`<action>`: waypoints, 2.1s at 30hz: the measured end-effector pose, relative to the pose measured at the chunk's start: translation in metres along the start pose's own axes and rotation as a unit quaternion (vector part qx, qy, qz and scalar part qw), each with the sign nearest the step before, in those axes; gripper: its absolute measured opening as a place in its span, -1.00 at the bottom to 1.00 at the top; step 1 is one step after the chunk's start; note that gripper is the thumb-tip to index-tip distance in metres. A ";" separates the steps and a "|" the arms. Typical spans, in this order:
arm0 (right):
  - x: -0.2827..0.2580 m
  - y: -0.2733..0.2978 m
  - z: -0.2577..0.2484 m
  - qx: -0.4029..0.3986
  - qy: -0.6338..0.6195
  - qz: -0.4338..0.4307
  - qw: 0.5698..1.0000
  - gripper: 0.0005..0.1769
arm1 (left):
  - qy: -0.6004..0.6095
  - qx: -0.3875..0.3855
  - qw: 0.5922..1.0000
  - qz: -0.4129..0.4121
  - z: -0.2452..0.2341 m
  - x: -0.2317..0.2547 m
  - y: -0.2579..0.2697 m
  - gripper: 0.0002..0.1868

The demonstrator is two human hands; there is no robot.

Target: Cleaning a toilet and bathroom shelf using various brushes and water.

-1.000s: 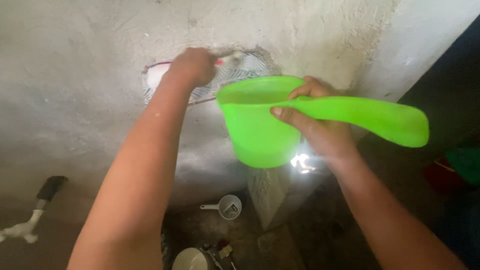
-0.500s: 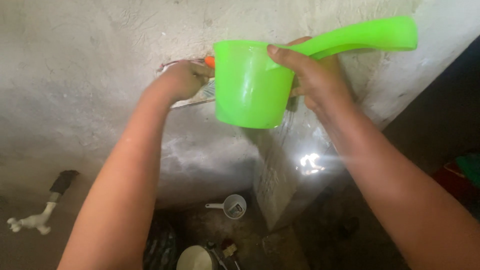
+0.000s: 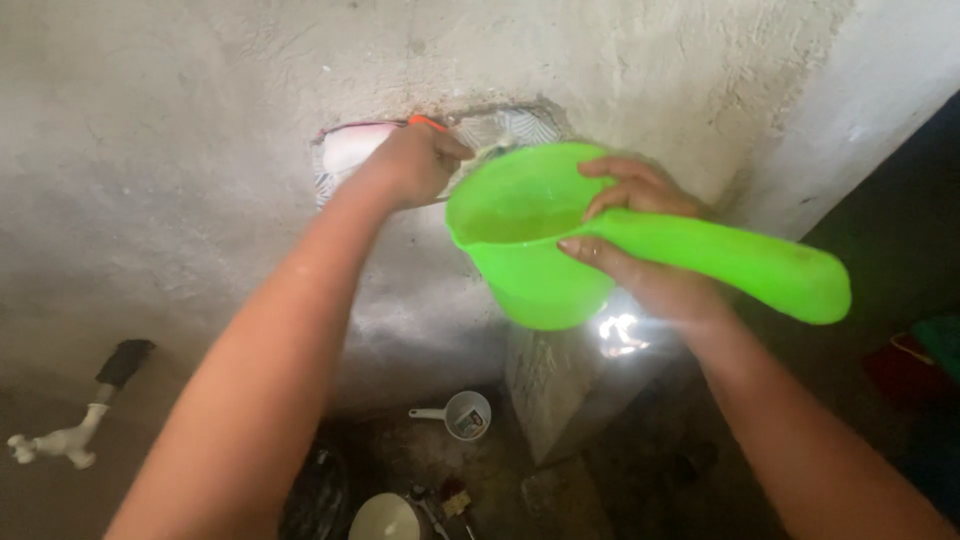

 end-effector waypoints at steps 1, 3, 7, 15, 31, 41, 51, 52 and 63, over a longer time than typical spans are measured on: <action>0.003 0.005 0.001 0.002 0.010 0.002 1.000 -0.74 | -0.001 -0.002 1.000 0.017 -0.004 0.005 0.001 -0.66; 0.003 0.015 0.002 0.002 0.020 0.006 1.000 -0.75 | 0.000 -0.007 0.999 0.032 0.001 0.010 -0.001 -0.65; -0.002 0.024 0.003 -0.003 0.002 0.027 1.000 -0.75 | -0.039 0.020 0.999 -0.001 0.011 0.028 -0.007 -0.60; -0.002 0.026 0.002 -0.002 -0.006 0.028 1.000 -0.77 | -0.054 0.068 0.996 0.024 0.044 0.049 -0.033 -0.55; -0.004 0.020 -0.012 0.012 -0.057 0.062 0.996 -0.75 | 0.015 -0.009 0.991 0.132 0.026 0.028 -0.010 -0.64; -0.035 -0.090 -0.028 0.004 -0.111 0.315 0.943 -0.50 | 0.085 0.026 0.995 0.035 0.022 -0.039 0.015 -0.73; 0.019 -0.142 -0.034 -0.015 -0.254 0.205 0.945 -0.65 | 0.018 0.044 0.998 -0.035 0.042 0.008 0.050 -0.67; 0.017 -0.141 -0.038 -0.013 -0.226 0.156 0.961 -0.69 | 0.008 0.045 0.999 -0.014 0.040 0.014 0.051 -0.64; -0.044 -0.106 -0.062 -0.014 -0.153 0.044 0.987 -0.87 | 0.035 0.021 0.994 0.106 0.035 0.029 0.007 -0.54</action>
Point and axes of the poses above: each hand's wrist, its own y-axis away from the middle knuckle, its own z-axis out of the palm, x = y × z, the point moved 2 cm from there along -y, towards the middle knuckle, and after that the axes turned 9 degrees about -x, right-handed, at the moved point
